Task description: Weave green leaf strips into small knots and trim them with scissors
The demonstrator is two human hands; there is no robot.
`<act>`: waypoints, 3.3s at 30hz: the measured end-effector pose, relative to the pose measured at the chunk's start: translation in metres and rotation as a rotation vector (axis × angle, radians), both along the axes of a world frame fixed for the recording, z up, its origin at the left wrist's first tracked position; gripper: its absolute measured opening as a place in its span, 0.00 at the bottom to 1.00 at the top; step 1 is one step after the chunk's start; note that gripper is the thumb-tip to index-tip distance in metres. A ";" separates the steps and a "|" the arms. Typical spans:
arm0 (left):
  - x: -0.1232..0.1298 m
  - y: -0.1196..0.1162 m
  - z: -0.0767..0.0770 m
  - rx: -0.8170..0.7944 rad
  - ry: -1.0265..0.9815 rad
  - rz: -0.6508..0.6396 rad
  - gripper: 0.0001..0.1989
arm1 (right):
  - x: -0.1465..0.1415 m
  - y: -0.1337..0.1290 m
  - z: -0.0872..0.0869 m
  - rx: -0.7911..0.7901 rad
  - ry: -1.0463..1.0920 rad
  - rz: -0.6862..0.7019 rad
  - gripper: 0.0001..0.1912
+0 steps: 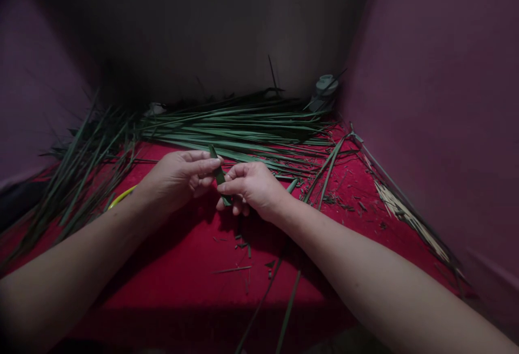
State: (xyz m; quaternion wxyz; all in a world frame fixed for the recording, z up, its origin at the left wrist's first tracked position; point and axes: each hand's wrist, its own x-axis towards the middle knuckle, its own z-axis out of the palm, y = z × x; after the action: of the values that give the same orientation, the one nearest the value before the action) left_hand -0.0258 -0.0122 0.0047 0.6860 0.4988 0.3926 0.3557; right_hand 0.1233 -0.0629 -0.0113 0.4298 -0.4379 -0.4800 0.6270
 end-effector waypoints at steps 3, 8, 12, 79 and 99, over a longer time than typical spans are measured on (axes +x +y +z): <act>0.000 -0.001 0.001 -0.006 0.036 -0.052 0.09 | 0.000 0.001 -0.001 0.004 0.012 -0.011 0.07; 0.001 -0.001 0.003 0.035 0.091 0.011 0.08 | -0.002 -0.001 -0.001 0.018 -0.029 -0.036 0.07; 0.000 0.002 0.001 0.015 0.064 0.050 0.09 | -0.006 -0.006 0.001 0.100 -0.018 -0.127 0.11; -0.001 -0.009 0.006 0.207 0.133 -0.055 0.10 | -0.003 -0.003 0.003 0.194 0.033 -0.274 0.08; 0.002 -0.017 0.008 0.317 0.225 -0.041 0.11 | -0.002 -0.003 0.004 0.188 -0.033 -0.288 0.06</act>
State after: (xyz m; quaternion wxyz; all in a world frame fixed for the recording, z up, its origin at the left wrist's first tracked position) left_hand -0.0234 -0.0295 0.0123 0.5578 0.6451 0.3954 0.3410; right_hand 0.1212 -0.0656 -0.0069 0.5463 -0.4705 -0.4756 0.5040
